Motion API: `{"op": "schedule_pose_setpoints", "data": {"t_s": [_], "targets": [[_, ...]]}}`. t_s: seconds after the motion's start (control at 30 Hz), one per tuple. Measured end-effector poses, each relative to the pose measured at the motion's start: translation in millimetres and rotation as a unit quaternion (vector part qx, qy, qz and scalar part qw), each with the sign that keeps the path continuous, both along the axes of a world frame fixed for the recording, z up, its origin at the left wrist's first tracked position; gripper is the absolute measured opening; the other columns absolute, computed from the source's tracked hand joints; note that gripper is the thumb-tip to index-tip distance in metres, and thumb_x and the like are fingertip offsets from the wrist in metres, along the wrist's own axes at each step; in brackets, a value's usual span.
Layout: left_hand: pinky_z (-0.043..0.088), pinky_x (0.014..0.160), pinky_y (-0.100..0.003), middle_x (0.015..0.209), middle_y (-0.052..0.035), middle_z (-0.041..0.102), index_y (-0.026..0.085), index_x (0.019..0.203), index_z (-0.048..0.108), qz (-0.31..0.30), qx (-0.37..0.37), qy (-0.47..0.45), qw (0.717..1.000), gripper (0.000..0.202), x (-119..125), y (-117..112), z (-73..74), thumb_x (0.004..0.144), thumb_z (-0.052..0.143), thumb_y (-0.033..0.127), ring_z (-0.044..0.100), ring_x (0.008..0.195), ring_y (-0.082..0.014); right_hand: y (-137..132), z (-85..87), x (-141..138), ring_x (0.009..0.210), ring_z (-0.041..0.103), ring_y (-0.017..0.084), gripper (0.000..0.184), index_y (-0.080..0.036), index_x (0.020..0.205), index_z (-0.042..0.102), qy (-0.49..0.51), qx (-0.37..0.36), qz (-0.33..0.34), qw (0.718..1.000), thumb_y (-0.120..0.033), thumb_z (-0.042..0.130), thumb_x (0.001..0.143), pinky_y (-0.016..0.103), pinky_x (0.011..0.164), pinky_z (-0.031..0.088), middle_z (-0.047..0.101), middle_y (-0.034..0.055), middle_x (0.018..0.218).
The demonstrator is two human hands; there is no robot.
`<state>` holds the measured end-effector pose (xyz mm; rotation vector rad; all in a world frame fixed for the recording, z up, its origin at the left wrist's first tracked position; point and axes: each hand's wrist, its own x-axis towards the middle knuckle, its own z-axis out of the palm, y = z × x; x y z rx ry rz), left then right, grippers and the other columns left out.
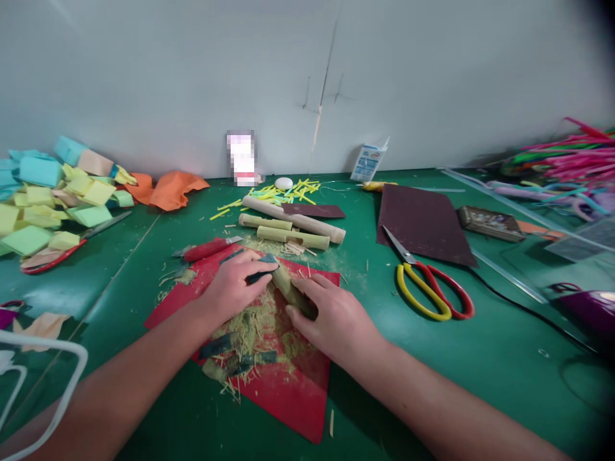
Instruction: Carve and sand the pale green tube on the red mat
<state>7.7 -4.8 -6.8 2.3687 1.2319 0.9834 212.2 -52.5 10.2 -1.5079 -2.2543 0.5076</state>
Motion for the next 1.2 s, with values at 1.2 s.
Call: {"op": "schedule_pose_setpoints", "data": {"t_s": [1.2], "targets": [[0.046,0.07,-0.025,0.087,-0.0055,0.056,0.015,0.106,0.064,-0.016,0.089,0.092,0.992,0.027,-0.9,-0.1,-7.2,0.095,0.041,0.024,0.055,0.077,-0.0127,1.8,0.2,3.2,0.074,0.055,0.015,0.024,-0.021,0.101,0.063,0.04,-0.006,0.002,0.999,-0.027,0.056,0.079,0.027,0.063,0.042,0.06,0.0039,0.091]]}}
